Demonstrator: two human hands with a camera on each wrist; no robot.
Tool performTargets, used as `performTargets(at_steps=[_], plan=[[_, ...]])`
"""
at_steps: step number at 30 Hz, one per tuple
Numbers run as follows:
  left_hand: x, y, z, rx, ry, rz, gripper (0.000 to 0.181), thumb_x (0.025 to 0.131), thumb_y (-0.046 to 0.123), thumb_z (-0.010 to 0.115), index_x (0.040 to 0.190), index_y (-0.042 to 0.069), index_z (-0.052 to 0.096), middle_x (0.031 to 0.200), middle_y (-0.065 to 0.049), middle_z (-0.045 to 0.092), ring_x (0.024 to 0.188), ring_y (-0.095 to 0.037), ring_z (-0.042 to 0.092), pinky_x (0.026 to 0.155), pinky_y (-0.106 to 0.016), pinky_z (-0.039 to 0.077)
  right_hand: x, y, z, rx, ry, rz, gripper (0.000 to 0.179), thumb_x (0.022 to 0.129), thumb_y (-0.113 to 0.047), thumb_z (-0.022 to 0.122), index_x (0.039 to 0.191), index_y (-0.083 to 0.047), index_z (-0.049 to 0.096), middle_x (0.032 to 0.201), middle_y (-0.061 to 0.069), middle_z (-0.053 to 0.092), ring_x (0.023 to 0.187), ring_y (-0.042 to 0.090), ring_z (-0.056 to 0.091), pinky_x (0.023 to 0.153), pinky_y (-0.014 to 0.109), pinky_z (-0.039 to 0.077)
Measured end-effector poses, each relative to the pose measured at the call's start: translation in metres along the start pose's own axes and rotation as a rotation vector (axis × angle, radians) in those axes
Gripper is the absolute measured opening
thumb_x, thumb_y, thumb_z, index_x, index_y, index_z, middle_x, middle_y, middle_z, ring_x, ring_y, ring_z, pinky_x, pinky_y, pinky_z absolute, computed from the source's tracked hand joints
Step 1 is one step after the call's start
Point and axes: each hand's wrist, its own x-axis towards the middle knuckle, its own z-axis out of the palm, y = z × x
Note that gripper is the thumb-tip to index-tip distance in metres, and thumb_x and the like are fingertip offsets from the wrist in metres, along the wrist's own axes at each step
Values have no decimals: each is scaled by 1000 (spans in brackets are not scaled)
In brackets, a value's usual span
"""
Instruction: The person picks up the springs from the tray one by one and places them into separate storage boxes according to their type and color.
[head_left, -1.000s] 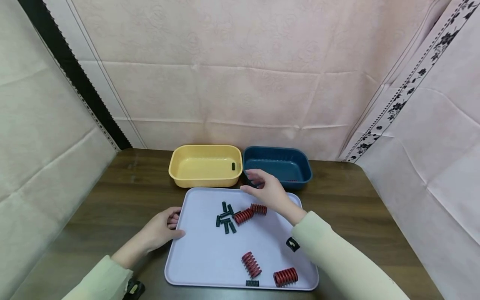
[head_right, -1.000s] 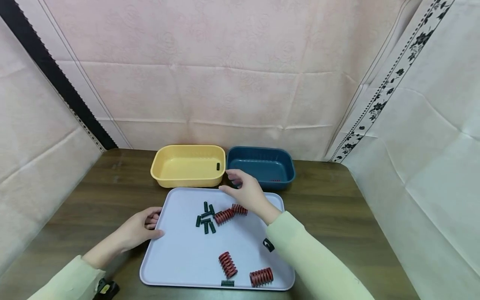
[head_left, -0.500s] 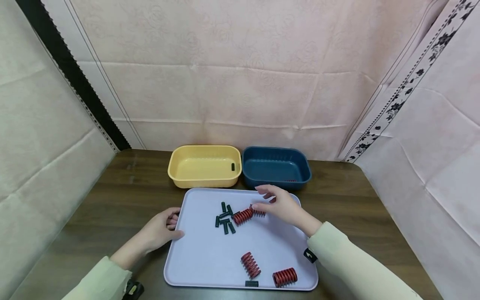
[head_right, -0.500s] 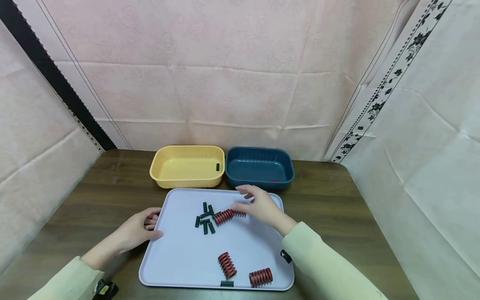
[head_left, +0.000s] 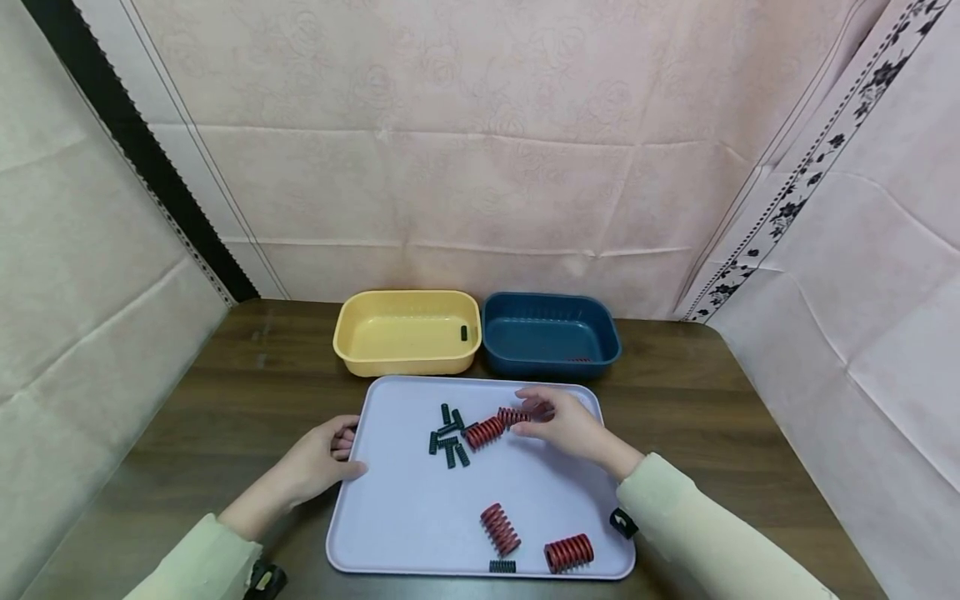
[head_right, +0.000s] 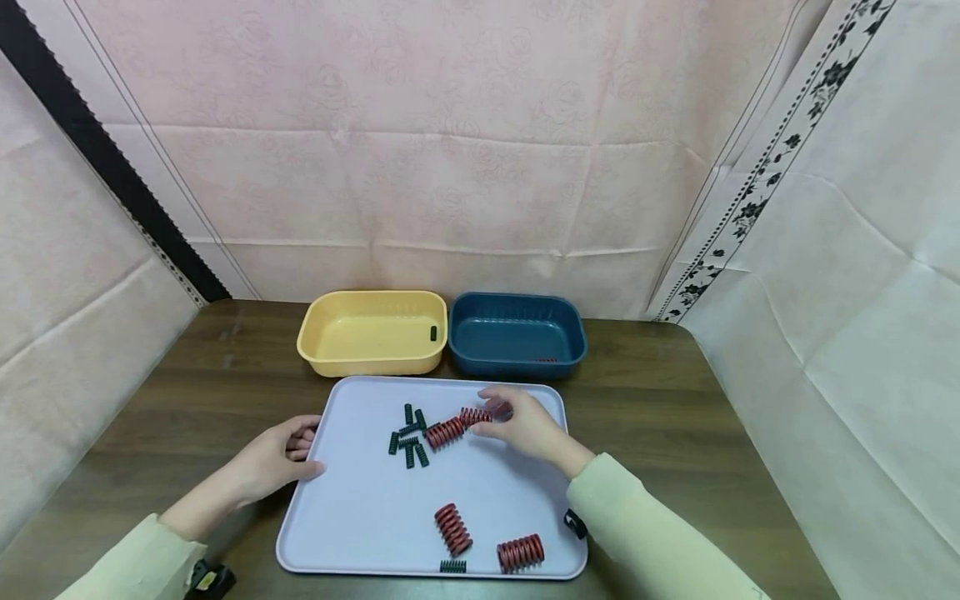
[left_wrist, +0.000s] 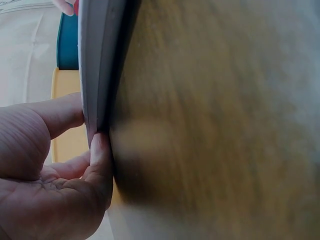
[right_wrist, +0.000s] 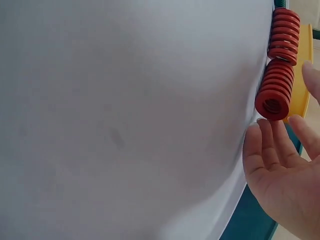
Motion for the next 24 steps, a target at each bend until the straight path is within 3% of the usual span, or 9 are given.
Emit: performTargets(at_steps=[11, 16, 20, 24], plan=[[0, -3, -1, -39, -6, 16, 73, 78, 10, 81, 139, -2, 43, 110, -11, 53, 100, -23, 54, 84, -35, 50, 0, 1, 5, -16, -9, -9, 44, 85, -20, 76, 126, -15, 62, 112, 1, 65, 101, 19, 60, 89, 41, 50], [0, -7, -7, -160, -7, 36, 72, 84, 10, 76, 144, 0, 38, 127, -17, 51, 113, -30, 54, 88, -34, 51, 2, 2, 7, -25, -8, 9, 43, 85, -21, 77, 125, -16, 62, 110, 0, 65, 99, 17, 60, 88, 40, 50], [8, -6, -9, -286, -14, 55, 71, 88, 5, 69, 148, 1, 31, 143, -22, 40, 129, -35, 45, 95, -34, 47, 2, 2, 6, -31, -8, 26, 43, 85, -21, 76, 125, -16, 62, 108, -1, 65, 97, 16, 59, 87, 39, 50], [16, -4, -9, -364, -25, 38, 70, 90, 2, 65, 150, 2, 28, 148, -22, 35, 134, -35, 39, 99, -35, 43, 1, -1, 5, -37, -11, 30, 44, 85, -20, 76, 126, -15, 62, 107, -1, 65, 96, 15, 59, 87, 39, 50]])
